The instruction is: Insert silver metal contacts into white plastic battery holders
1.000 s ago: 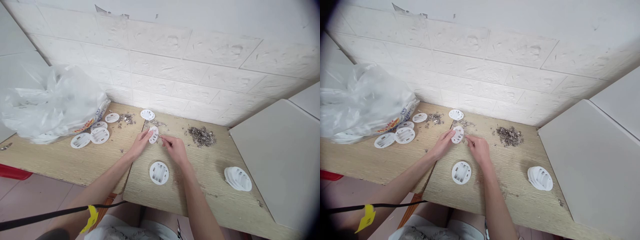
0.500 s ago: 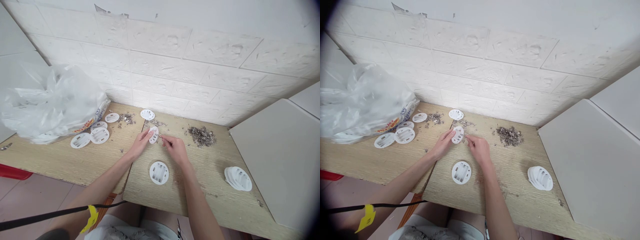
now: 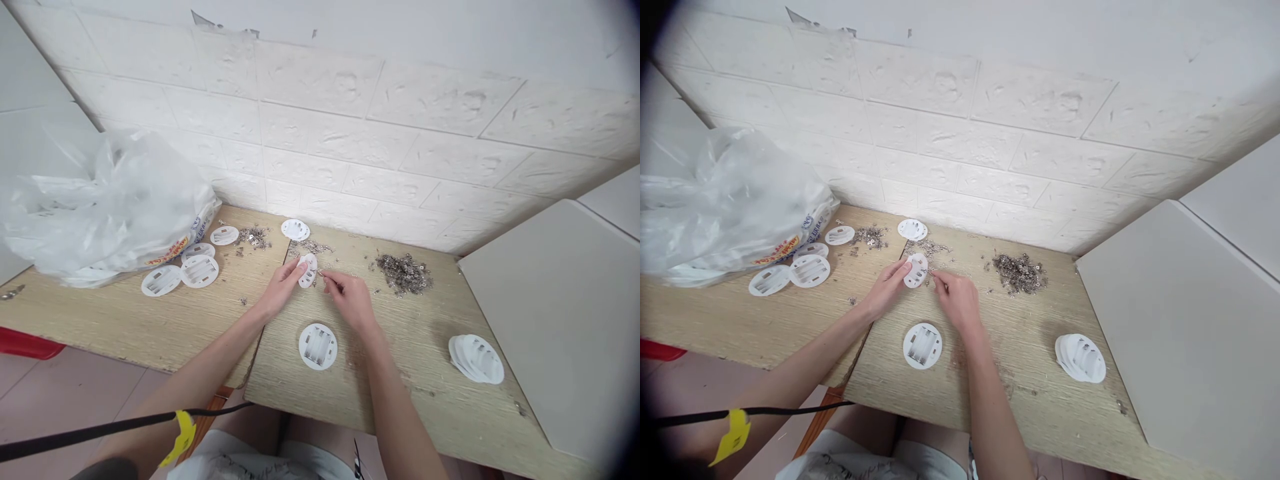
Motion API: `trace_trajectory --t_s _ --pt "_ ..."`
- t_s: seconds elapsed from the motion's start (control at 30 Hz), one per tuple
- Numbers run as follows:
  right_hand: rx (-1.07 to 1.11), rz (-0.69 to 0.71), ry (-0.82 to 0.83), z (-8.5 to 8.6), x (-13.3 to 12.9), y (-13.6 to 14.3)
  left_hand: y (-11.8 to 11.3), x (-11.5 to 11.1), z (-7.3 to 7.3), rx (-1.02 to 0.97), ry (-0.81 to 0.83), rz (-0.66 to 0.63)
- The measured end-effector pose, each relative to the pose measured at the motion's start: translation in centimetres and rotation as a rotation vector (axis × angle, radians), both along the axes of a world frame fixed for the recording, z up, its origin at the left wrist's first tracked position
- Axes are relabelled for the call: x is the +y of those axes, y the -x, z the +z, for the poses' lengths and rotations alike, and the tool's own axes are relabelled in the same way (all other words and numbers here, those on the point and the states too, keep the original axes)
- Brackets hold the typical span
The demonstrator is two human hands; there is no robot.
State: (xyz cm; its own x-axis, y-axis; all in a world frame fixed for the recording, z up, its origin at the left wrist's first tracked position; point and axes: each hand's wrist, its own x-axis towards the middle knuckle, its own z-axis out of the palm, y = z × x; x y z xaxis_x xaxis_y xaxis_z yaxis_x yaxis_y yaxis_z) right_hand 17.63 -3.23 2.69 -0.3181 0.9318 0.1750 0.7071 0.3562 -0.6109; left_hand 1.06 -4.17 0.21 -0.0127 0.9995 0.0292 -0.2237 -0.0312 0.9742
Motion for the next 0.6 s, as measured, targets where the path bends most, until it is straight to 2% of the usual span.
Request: trace_trajectory --t_s 0.2,0.43,0.6 --pt "0.077 -0.024 0.049 -1.0 0.3 0.5 0.0 0.1 -0.1 0.011 -0.022 -0.035" --pt "0.076 0.024 0.032 -1.4 0.3 0.9 -0.1 0.3 0.3 0.124 0.021 0.139" --pt "0.05 0.03 0.032 -1.4 -0.1 1.2 -0.4 0.2 0.2 0.173 0.011 0.185"
